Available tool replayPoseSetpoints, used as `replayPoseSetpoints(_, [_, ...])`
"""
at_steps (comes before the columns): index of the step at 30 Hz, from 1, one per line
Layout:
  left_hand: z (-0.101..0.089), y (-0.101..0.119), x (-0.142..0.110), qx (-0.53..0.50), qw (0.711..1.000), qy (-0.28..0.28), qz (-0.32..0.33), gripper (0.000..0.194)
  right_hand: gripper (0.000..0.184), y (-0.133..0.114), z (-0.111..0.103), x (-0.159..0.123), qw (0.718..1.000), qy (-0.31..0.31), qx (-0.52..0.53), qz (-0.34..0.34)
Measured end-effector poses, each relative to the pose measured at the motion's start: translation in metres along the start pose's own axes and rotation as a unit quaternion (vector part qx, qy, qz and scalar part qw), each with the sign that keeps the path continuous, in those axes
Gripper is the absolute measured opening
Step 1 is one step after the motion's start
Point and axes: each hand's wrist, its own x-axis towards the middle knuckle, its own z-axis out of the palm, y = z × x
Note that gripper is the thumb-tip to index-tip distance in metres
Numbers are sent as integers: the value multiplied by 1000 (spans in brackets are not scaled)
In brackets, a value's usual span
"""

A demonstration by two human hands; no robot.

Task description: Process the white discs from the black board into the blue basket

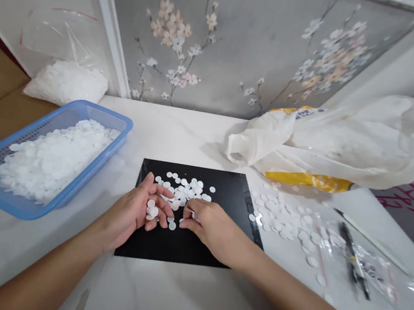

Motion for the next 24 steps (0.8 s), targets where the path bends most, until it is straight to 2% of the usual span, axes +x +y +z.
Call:
replayPoseSetpoints(3, [2,0,-2,-12,999,-42,-25,61,8,-12,-15,0,998,33,14,-49])
replayPoseSetpoints(5, [3,1,-5,-35,995,-76,-47,62,9,-28,-22,4,992,42,-17,-118])
replayPoseSetpoints(8, [4,1,-8,-71,993,-76,-51,56,10,-54,-22,15,970,-3,-67,-234])
replayPoseSetpoints(9, [4,2,-9,-81,994,-63,-44,52,11,-62,-22,19,966,-18,-73,-246])
replayPoseSetpoints(13, [1,4,-11,-115,993,-1,-5,34,12,-84,-21,26,973,-34,-104,-204])
replayPoseSetpoints(18, [0,7,-8,-119,992,28,39,21,12,-96,-27,19,974,5,-94,-207])
replayPoseSetpoints(21, [-3,18,-15,-112,990,37,73,26,21,-91,-29,11,978,90,-31,-186])
replayPoseSetpoints(23, [-12,34,-26,-52,987,75,135,37,24,-76,-25,6,977,163,8,-133])
replayPoseSetpoints(24, [-19,43,-33,83,962,147,215,42,24,-67,-20,4,978,183,16,-101])
